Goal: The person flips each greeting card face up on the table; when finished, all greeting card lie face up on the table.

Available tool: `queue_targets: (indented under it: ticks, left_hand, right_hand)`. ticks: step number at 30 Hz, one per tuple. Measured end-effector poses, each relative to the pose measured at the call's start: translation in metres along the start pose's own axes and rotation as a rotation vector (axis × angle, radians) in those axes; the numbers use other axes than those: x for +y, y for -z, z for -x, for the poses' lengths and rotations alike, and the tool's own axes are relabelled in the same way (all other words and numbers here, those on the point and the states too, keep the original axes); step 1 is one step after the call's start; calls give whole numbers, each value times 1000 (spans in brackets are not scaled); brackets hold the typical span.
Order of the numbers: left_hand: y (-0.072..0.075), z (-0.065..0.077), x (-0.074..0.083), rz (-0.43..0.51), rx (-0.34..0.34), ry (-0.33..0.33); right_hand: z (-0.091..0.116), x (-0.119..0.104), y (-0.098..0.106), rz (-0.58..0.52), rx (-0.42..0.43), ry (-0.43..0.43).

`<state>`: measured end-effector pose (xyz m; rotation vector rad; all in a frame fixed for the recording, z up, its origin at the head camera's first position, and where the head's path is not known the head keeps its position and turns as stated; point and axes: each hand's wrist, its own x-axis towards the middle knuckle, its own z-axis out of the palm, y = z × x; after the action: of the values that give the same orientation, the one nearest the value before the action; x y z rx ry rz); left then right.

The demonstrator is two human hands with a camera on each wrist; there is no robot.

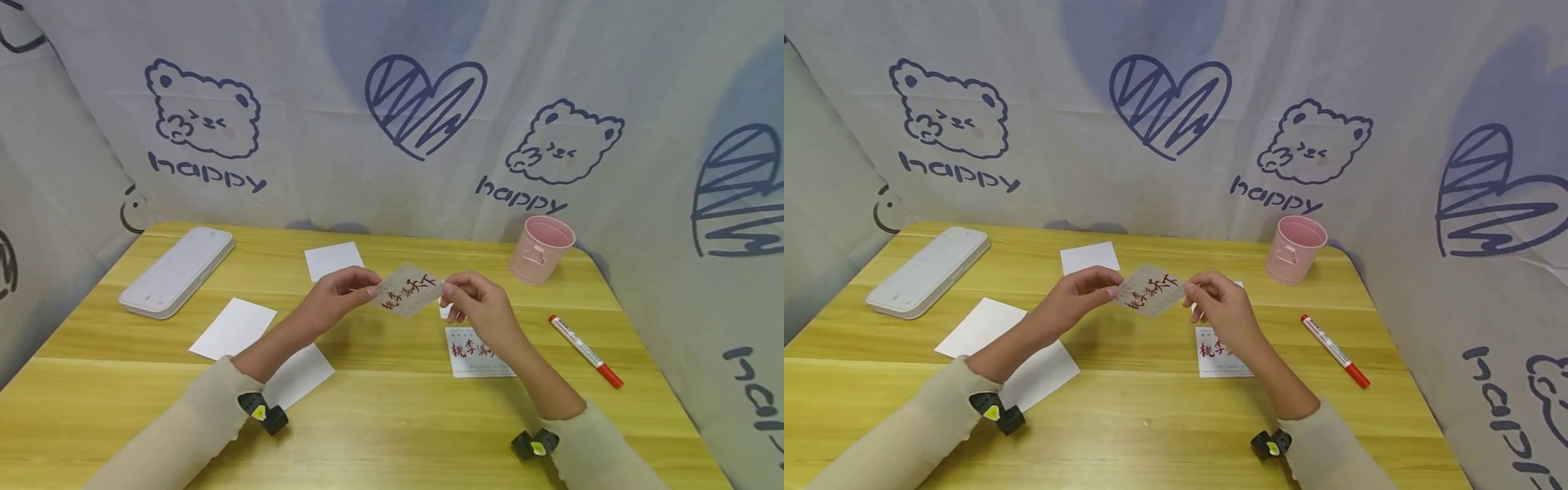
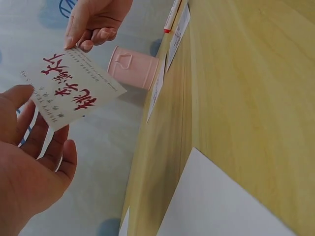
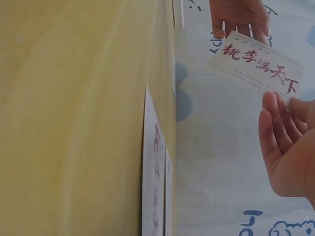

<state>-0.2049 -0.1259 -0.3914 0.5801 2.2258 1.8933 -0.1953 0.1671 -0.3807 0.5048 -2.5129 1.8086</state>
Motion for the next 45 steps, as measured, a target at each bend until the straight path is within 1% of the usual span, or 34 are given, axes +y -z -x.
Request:
queue_targets:
  ticks: [4,6,9,11,13,15,18,20,22,25,29,33,35,37,39,42,45]
  left_hand:
    - [-2,-1,-1,19,34,-14]
    - [-2,-1,-1,20,60,-18]
    - [-3,-2,-3,25,90,-18]
    - [-4,-3,-5,17,98,-12]
    - [-7,-4,-7,-4,88,-1]
    - [-9,-4,-8,-36,67,6]
    - [-12,-6,-8,-92,30,5]
    - [-13,-8,-8,-123,13,3]
    - [-12,-10,-8,-147,1,0]
    - [-9,-12,-7,-163,3,7]
    - [-2,-16,-7,-145,19,25]
    - [6,-23,-11,-144,2,38]
    - [8,-29,-14,-148,-13,54]
    - [10,-35,-17,-154,-22,85]
    - [12,-42,-20,-152,-28,119]
    - [13,-54,-26,-174,-42,155]
    - [15,-66,-33,-222,-55,158]
  right_hand:
    - [-1,2,-1,-37,-8,-17]
    - [-2,5,-2,-28,-15,-19]
    - [-1,8,-2,74,-11,-5]
    - [-1,8,-2,196,-1,16]
    - [-3,6,-1,305,-4,57]
    - [-7,1,-1,371,-22,109]
    - [-13,-6,0,414,-79,171]
    - [-16,-9,1,424,-116,179]
    - [-19,-10,3,428,-144,169]
    - [-22,-9,5,392,-165,140]
    - [-30,-6,7,318,-164,81]
    - [-40,-1,7,299,-155,25]
    - [-46,3,5,311,-148,8]
    - [-52,8,3,328,-142,-16]
    - [-58,14,2,371,-136,-35]
    - [-65,24,0,449,-135,-65]
    - [-74,34,0,532,-134,-83]
